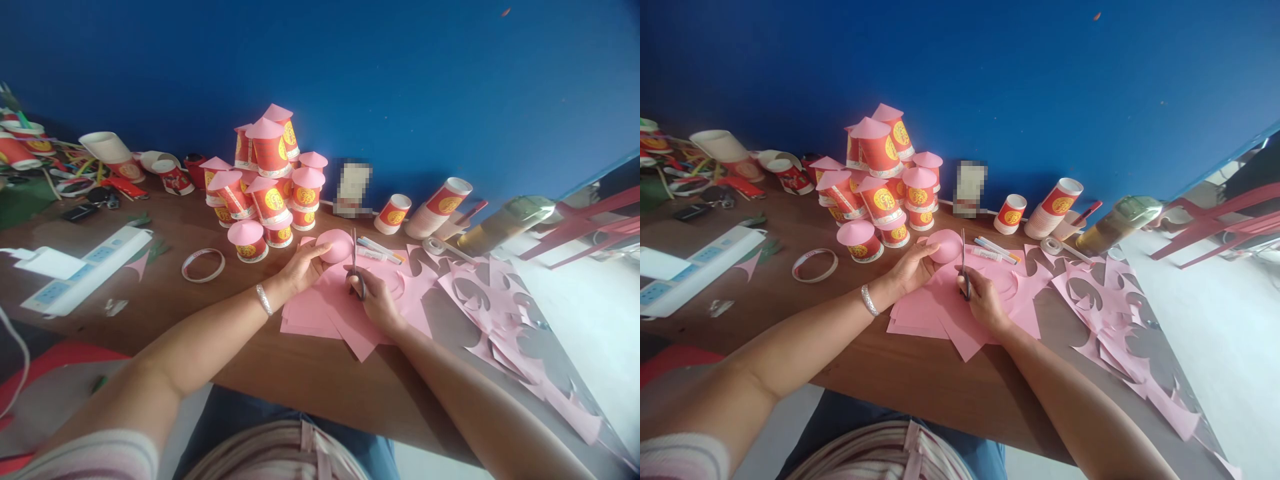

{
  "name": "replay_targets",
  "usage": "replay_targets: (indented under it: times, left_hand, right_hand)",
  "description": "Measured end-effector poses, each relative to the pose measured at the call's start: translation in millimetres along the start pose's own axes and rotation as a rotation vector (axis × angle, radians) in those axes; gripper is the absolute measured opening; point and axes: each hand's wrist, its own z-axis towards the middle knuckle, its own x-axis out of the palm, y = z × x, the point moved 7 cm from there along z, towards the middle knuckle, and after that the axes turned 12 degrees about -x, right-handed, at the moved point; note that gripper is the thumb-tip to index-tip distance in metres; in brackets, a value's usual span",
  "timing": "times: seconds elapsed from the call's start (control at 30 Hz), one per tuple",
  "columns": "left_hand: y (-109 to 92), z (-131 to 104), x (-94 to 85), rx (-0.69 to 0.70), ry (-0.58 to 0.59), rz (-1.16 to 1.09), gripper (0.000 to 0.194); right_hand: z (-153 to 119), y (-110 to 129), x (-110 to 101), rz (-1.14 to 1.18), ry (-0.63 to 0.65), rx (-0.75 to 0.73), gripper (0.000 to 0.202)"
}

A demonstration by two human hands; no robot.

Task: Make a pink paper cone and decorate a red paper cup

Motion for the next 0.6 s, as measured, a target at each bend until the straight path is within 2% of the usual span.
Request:
replay_targets:
  times: [0.37,0.6]
  left_hand:
    - [-0.4,-2.7,1.6,0.004,-0.02,-0.004,0.018]
    - [-0.8,-2.9,1.4,0.015,-0.034,-0.016,0.021]
  right_hand:
    - [-0.2,2.5,0.5,0.0,0.015,0.011,0.069]
    - [-0.5,3.6,0.2,-0.008,0.003,0.013,0.066]
